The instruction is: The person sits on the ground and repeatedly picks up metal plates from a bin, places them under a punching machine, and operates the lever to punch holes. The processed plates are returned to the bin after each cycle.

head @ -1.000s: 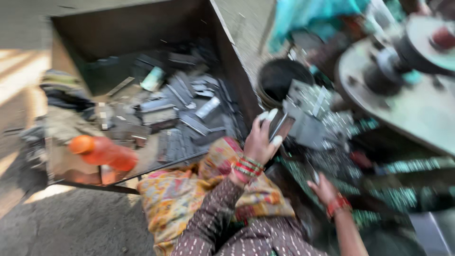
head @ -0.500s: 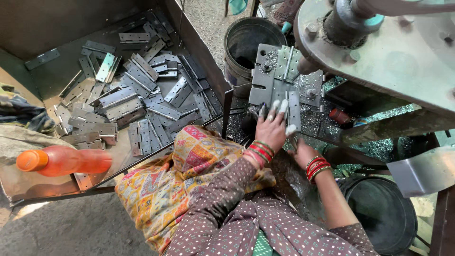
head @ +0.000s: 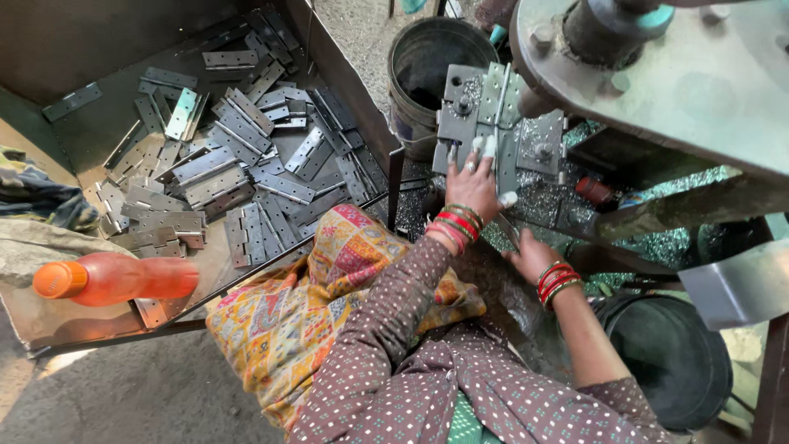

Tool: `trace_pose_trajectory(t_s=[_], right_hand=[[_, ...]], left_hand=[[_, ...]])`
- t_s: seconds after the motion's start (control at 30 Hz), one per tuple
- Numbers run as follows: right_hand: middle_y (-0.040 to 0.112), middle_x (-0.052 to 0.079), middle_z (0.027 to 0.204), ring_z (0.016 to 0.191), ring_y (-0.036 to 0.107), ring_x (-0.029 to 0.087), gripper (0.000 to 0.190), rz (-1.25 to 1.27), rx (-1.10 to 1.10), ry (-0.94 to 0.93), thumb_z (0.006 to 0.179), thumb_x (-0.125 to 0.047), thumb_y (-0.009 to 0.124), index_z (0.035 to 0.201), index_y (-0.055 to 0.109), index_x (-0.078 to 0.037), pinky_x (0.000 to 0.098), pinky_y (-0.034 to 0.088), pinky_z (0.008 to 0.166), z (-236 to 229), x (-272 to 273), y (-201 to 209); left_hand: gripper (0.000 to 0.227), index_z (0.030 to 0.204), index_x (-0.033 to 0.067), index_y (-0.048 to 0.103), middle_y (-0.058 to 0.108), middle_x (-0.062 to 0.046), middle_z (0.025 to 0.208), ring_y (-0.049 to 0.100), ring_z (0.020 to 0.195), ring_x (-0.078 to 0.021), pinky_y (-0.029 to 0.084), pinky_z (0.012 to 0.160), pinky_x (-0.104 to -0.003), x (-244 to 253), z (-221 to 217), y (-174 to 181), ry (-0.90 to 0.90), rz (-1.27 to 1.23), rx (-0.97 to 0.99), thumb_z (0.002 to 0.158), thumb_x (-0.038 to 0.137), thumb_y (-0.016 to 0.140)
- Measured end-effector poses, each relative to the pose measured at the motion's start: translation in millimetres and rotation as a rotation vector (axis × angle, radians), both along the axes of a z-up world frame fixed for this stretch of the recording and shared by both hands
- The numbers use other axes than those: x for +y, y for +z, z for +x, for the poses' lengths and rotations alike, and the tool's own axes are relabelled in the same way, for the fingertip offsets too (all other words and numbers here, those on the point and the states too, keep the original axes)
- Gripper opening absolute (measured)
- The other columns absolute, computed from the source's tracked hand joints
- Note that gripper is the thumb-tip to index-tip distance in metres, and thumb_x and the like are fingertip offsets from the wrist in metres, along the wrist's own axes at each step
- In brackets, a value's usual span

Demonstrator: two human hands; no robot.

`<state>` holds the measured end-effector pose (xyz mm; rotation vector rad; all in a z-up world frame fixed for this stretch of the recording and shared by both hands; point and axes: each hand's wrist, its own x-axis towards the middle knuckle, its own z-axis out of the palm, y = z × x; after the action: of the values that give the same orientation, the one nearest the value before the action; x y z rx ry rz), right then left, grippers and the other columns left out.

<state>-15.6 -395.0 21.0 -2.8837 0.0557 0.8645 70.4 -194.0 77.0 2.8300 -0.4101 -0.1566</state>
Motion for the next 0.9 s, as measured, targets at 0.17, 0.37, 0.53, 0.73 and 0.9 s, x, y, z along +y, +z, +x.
trace_pose_trajectory(t_s=[0.17, 0.37, 0.53, 0.73, 0.9], right_hand=[[0.072, 0.030, 0.098, 0.095, 0.070, 0.049, 0.052, 0.034, -0.036, -0.018, 0.093, -0.047, 0.066, 0.116, 0.046, -0.004, 0.0566, 0.054, 0.082, -1.7, 3.7, 11.1], [0.072, 0.028, 0.096, 0.094, 0.070, 0.048, 0.052, 0.055, -0.069, -0.034, 0.091, -0.048, 0.067, 0.112, 0.050, -0.004, 0.0562, 0.054, 0.081, 0.7, 2.0, -4.3], [0.072, 0.028, 0.093, 0.090, 0.070, 0.048, 0.054, 0.115, -0.140, -0.048, 0.093, -0.053, 0.065, 0.110, 0.052, -0.004, 0.0566, 0.055, 0.078, -9.6, -21.9, -43.8], [0.071, 0.029, 0.093, 0.084, 0.068, 0.051, 0.046, 0.154, -0.399, -0.094, 0.098, -0.043, 0.059, 0.119, 0.050, -0.003, 0.0600, 0.053, 0.075, -54.3, -4.7, -121.8], [0.071, 0.030, 0.087, 0.081, 0.070, 0.050, 0.051, 0.094, -0.208, -0.093, 0.094, -0.044, 0.061, 0.120, 0.048, -0.003, 0.0588, 0.055, 0.070, -53.1, -17.0, -115.1]], left_hand=[[0.071, 0.124, 0.0098, 0.070, 0.041, -0.006, 0.157, 0.036, 0.148, -0.0277, 0.020, 0.120, -0.061, 9.8, 7.3, 5.8, -0.034, -0.054, -0.033, 0.079, 0.064, 0.068], [0.066, 0.122, 0.0079, 0.071, 0.038, -0.006, 0.159, 0.033, 0.150, -0.0274, 0.016, 0.121, -0.062, 13.9, 3.4, 9.6, -0.051, -0.045, -0.039, 0.083, 0.061, 0.067], [0.062, 0.122, 0.0084, 0.071, 0.038, -0.007, 0.159, 0.032, 0.150, -0.0240, 0.015, 0.121, -0.058, 6.3, 15.5, -0.3, -0.058, -0.002, -0.118, 0.084, 0.057, 0.061], [0.068, 0.130, 0.0059, 0.064, 0.037, -0.006, 0.156, 0.032, 0.143, -0.0266, 0.014, 0.119, -0.063, 10.6, 21.3, -5.1, -0.027, -0.090, -0.103, 0.087, 0.058, 0.057], [0.056, 0.129, 0.0060, 0.067, 0.036, -0.007, 0.164, 0.033, 0.151, -0.0243, 0.024, 0.119, -0.061, 11.4, -2.2, -10.4, -0.028, -0.086, -0.116, 0.098, 0.050, 0.052]])
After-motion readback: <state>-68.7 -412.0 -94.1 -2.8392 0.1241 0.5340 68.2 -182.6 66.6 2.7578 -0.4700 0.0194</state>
